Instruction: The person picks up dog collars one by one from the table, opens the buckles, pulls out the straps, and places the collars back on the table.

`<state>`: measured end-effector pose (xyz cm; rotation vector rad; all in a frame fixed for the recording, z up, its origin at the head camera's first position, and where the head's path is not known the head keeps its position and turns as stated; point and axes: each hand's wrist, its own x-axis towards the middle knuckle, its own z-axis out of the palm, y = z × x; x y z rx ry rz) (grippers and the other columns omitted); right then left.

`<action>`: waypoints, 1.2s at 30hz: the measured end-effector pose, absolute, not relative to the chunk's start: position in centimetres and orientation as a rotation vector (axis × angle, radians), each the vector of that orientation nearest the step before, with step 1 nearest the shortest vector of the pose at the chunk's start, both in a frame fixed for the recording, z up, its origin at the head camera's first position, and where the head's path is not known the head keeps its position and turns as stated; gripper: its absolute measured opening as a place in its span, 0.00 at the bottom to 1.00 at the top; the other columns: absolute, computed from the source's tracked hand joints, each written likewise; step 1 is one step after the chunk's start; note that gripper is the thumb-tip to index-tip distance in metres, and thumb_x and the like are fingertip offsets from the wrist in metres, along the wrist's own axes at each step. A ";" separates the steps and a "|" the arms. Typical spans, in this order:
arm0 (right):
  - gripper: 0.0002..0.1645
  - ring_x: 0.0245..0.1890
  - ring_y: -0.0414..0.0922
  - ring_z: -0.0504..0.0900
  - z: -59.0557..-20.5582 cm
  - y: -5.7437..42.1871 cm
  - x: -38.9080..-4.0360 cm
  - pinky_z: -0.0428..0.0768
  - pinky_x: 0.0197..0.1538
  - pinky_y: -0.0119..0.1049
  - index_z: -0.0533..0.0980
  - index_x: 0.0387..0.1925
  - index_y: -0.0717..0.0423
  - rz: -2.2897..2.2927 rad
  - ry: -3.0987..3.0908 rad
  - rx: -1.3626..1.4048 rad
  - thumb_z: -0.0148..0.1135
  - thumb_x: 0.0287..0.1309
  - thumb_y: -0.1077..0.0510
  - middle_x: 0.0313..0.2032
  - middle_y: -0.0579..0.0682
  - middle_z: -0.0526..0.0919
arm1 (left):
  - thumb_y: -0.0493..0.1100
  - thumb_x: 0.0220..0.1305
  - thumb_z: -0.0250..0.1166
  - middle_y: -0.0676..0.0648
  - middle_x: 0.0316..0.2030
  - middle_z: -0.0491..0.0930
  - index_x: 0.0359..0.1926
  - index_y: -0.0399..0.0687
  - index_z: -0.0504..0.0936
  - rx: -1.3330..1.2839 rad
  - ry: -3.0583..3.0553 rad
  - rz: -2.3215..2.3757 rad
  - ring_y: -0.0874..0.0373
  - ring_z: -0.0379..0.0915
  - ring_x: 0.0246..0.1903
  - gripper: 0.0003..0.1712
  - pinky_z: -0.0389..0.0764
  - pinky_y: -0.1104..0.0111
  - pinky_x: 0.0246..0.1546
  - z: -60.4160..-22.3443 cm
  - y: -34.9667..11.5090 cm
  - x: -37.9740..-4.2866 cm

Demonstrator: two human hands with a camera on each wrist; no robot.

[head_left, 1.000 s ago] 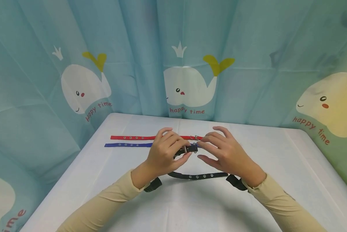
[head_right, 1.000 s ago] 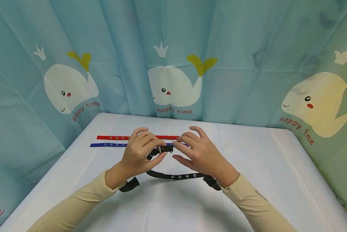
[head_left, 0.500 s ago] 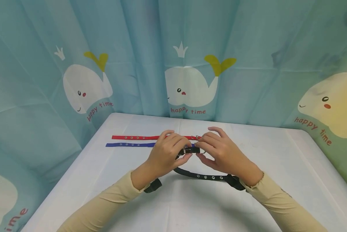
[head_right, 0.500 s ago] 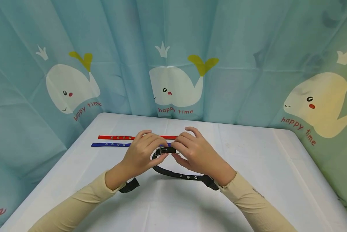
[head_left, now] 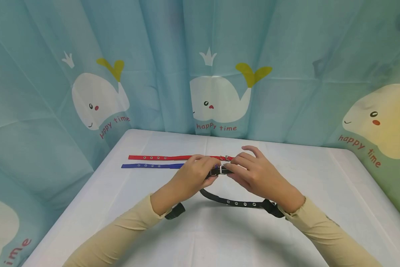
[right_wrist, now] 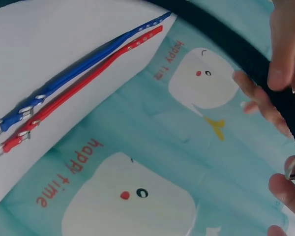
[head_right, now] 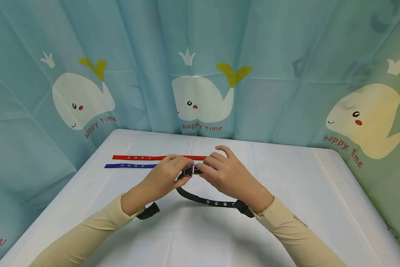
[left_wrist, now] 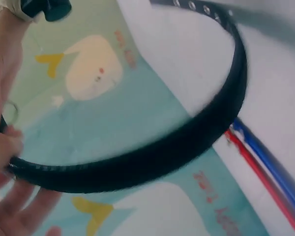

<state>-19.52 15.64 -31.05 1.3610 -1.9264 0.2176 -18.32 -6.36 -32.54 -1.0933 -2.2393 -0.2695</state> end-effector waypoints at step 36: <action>0.23 0.40 0.44 0.76 -39.5 19.1 -25.5 0.76 0.52 0.46 0.76 0.42 0.50 -0.539 -1.989 1.630 0.74 0.41 0.60 0.35 0.49 0.78 | 0.37 0.41 0.76 0.49 0.35 0.71 0.63 0.58 0.67 -1.530 -2.157 0.717 0.58 0.69 0.35 0.45 0.74 0.66 0.43 -37.5 -28.6 -22.6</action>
